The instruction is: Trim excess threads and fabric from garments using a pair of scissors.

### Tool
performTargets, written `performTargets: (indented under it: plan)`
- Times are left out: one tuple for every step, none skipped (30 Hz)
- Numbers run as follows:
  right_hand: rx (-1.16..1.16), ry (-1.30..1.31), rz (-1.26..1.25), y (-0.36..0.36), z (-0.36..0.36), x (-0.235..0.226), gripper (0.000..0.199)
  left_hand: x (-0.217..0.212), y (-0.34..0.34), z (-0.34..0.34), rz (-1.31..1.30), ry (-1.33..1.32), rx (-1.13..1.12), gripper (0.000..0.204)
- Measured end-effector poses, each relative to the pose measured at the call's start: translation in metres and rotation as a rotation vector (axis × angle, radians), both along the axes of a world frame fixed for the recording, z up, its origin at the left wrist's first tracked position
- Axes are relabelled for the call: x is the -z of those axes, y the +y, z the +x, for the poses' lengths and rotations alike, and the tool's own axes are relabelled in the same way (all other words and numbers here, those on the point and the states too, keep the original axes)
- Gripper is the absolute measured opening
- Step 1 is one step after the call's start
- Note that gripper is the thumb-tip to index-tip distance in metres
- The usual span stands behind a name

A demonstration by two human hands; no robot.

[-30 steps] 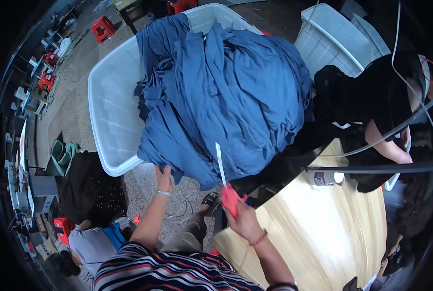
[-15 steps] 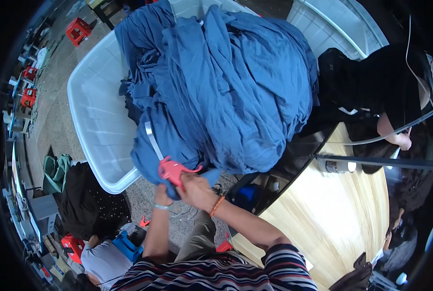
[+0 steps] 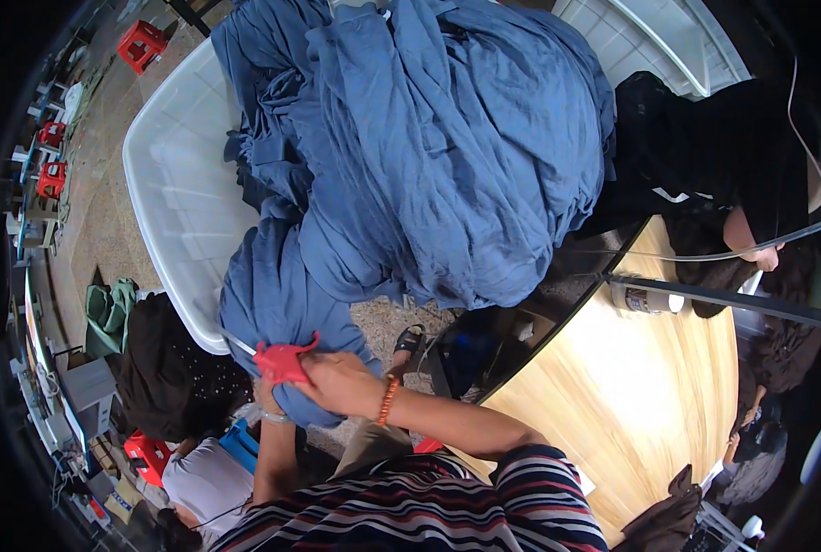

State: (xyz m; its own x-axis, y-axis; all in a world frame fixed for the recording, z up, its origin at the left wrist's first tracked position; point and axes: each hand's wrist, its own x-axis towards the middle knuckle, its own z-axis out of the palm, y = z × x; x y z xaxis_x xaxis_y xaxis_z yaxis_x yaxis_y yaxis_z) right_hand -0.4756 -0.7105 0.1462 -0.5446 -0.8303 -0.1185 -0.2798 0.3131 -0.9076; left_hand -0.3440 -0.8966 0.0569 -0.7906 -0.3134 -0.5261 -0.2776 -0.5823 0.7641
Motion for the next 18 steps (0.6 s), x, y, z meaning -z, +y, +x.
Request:
performTargets:
  plan:
    - [0.125, 0.024, 0.014, 0.007, -0.003, 0.001, 0.029, -0.018, 0.015, -0.022, 0.166, 0.064, 0.003, 0.074]
    - [0.252, 0.049, 0.029, 0.014, -0.008, 0.004, 0.03, -0.027, 0.022, -0.032, 0.332, 0.128, 0.007, 0.072]
    - [0.37, 0.059, 0.069, 0.021, -0.014, 0.012, 0.028, -0.015, 0.019, -0.03, 0.377, 0.13, -0.062, 0.07]
    - [0.485, 0.071, 0.104, 0.024, -0.021, 0.021, 0.027, 0.016, 0.005, -0.014, 0.372, 0.131, -0.067, 0.07]
    - [0.529, 0.09, 0.077, 0.025, -0.029, 0.03, 0.026, 0.06, -0.017, 0.017, 0.378, 0.172, -0.075, 0.07]
    - [0.577, 0.106, 0.053, 0.025, -0.036, 0.042, 0.025, 0.091, -0.032, 0.037, 0.386, 0.209, -0.079, 0.07]
    - [0.581, 0.027, 0.05, 0.024, -0.038, 0.062, 0.029, 0.107, -0.038, 0.043, 0.381, 0.203, -0.079, 0.07]
    - [0.514, -0.216, 0.089, 0.021, -0.042, 0.063, 0.033, 0.113, -0.044, 0.048, 0.369, 0.194, -0.128, 0.069]
    - [0.477, -0.325, 0.021, 0.015, -0.036, 0.062, 0.034, 0.116, -0.051, 0.058, 0.353, 0.187, -0.18, 0.067]
    - [0.474, -0.423, -0.02, 0.018, -0.037, 0.065, 0.035, 0.105, -0.036, 0.039, 0.375, 0.178, -0.16, 0.067]
    - [0.487, -0.425, -0.041, 0.025, -0.034, 0.074, 0.034, 0.062, -0.004, -0.006, 0.374, 0.108, -0.075, 0.065]
    - [0.467, -0.439, -0.086, 0.02, -0.021, 0.075, 0.034, 0.018, 0.011, -0.03, 0.338, 0.042, -0.015, 0.062]
    - [0.488, -0.358, -0.257, 0.007, -0.007, 0.068, 0.029, -0.003, 0.012, -0.033, 0.38, -0.067, 0.073, 0.063]
    - [0.464, -0.221, -0.089, 0.002, -0.002, 0.051, 0.023, -0.004, 0.006, -0.027, 0.37, -0.07, 0.065, 0.063]
    - [0.434, -0.202, -0.043, 0.0, 0.003, 0.04, 0.022, -0.001, -0.002, -0.021, 0.316, -0.049, 0.169, 0.065]
    - [0.417, -0.176, 0.01, 0.001, 0.004, 0.032, 0.021, 0.002, -0.007, -0.02, 0.269, -0.024, 0.286, 0.066]
    - [0.428, -0.174, 0.013, 0.003, 0.003, 0.023, 0.021, 0.001, -0.011, -0.022, 0.231, -0.019, 0.343, 0.066]
    - [0.361, -0.199, 0.05, 0.004, 0.0, 0.014, 0.021, 0.002, -0.013, -0.024, 0.237, -0.019, 0.356, 0.066]
